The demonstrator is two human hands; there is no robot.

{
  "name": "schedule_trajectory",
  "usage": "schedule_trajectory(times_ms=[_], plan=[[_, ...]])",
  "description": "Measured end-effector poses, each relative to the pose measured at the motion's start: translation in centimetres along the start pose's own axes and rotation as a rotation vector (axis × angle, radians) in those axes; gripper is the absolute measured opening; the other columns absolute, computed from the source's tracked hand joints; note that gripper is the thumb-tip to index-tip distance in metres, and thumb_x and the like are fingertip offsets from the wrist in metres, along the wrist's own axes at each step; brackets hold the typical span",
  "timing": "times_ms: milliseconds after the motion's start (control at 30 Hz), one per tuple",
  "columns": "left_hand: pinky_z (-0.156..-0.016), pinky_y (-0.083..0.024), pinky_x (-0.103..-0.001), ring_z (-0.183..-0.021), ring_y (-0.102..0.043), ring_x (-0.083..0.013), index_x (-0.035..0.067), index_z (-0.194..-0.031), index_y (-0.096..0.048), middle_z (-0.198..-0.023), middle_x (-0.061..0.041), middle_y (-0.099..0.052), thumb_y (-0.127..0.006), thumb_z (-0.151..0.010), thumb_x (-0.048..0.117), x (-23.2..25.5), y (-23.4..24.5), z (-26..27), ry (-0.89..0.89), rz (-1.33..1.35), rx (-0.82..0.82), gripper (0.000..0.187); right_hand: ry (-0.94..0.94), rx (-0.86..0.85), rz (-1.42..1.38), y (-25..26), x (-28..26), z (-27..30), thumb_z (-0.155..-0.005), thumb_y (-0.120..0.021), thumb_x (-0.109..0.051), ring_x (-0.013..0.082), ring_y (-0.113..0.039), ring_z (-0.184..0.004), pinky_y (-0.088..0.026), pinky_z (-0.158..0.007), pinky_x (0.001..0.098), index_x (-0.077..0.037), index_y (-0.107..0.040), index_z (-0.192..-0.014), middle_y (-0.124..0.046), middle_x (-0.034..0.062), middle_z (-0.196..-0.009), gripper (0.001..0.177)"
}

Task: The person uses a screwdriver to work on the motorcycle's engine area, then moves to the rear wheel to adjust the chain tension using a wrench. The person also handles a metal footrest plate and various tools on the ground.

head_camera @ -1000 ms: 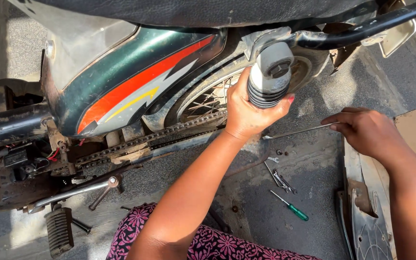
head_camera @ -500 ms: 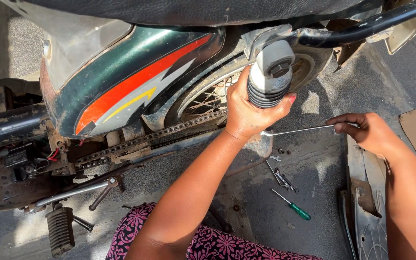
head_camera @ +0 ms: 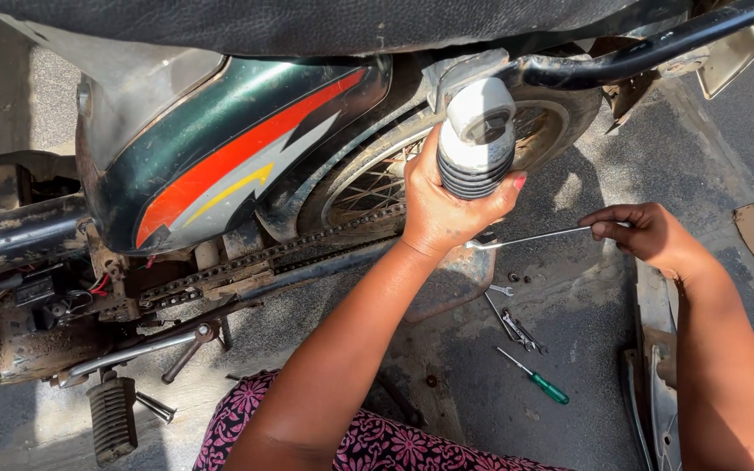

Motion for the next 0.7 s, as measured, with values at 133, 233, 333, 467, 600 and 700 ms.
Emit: schedule_trajectory(times_ms=[133, 233, 333, 467, 600, 700], plan=[[-0.097, -0.063, -0.031, -0.100, -0.076, -0.0130, 0.002, -0.129, -0.061, -0.115, -0.008, -0.076, -0.089, -0.081, 0.024, -0.2, -0.1, -0.1, -0.004, 0.029, -0.012, 0.059, 0.051, -0.001, -0.011, 0.0, -1.0, -0.1, -0.093, -0.073, -0.020, 0.0153, -0.064, -0.085, -0.052, -0.075, 0.0361, -0.011, -0.081, -0.116, -0.077, 0.0086, -0.087, 0.025], [-0.097, -0.061, -0.031, -0.100, -0.075, -0.0138, 0.001, -0.127, -0.062, -0.109, -0.008, -0.075, -0.089, -0.079, 0.022, -0.1, 0.0, 0.0, 0.002, 0.007, 0.008, 0.059, 0.140, 0.016, 0.039, 0.6, -3.7, -0.3, -0.093, -0.072, -0.020, 0.0150, -0.069, -0.087, -0.054, -0.078, 0.0348, -0.011, -0.080, -0.114, -0.079, 0.0077, -0.088, 0.024], [-0.098, -0.061, -0.032, -0.100, -0.075, -0.0137, 0.001, -0.127, -0.062, -0.115, -0.008, -0.076, -0.089, -0.079, 0.022, 0.1, 0.0, 0.1, 0.004, 0.001, 0.017, 0.059, 0.219, 0.051, 0.207, 1.3, -8.5, 0.0, -0.092, -0.073, -0.020, 0.0186, -0.071, -0.083, -0.055, -0.076, 0.0375, -0.012, -0.080, -0.113, -0.080, 0.0090, -0.090, 0.023], [-0.098, -0.060, -0.032, -0.103, -0.075, -0.0143, 0.003, -0.126, -0.063, -0.114, -0.007, -0.076, -0.091, -0.077, 0.020, 0.8, 0.0, 0.0, -0.019, -0.084, 0.038, 0.058, 0.409, 0.104, 0.541, 0.6, -16.9, 2.0, -0.091, -0.072, -0.016, 0.0260, -0.074, -0.084, -0.057, -0.078, 0.0422, -0.012, -0.080, -0.109, -0.079, 0.0096, -0.096, 0.019], [-0.092, -0.061, -0.031, -0.101, -0.076, -0.0131, 0.003, -0.121, -0.064, -0.109, -0.006, -0.077, -0.092, -0.074, 0.020, 0.8, 0.2, -0.1, -0.017, -0.177, 0.072, 0.057, 0.550, 0.145, 0.880, -2.4, -23.1, 4.7, -0.092, -0.068, -0.005, 0.0287, -0.073, -0.088, -0.060, -0.076, 0.0414, -0.015, -0.079, -0.102, -0.078, 0.0091, -0.098, 0.018], [-0.091, -0.062, -0.031, -0.099, -0.076, -0.0128, 0.003, -0.123, -0.063, -0.108, -0.006, -0.077, -0.092, -0.075, 0.019, 1.0, 0.2, -0.1, -0.034, -0.175, 0.085, 0.058, 0.746, 0.235, 1.201, -6.3, -28.4, 9.0, -0.071, -0.069, 0.007, 0.0257, -0.073, -0.096, -0.063, -0.069, 0.0321, -0.008, -0.077, -0.097, -0.075, 0.0126, -0.103, 0.031]])
Point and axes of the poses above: each hand's wrist, its own z-axis away from the middle knuckle, its own y-axis out of the back of the hand, x = y × z, the point moved 8 cm from there along -z, towards the middle knuckle
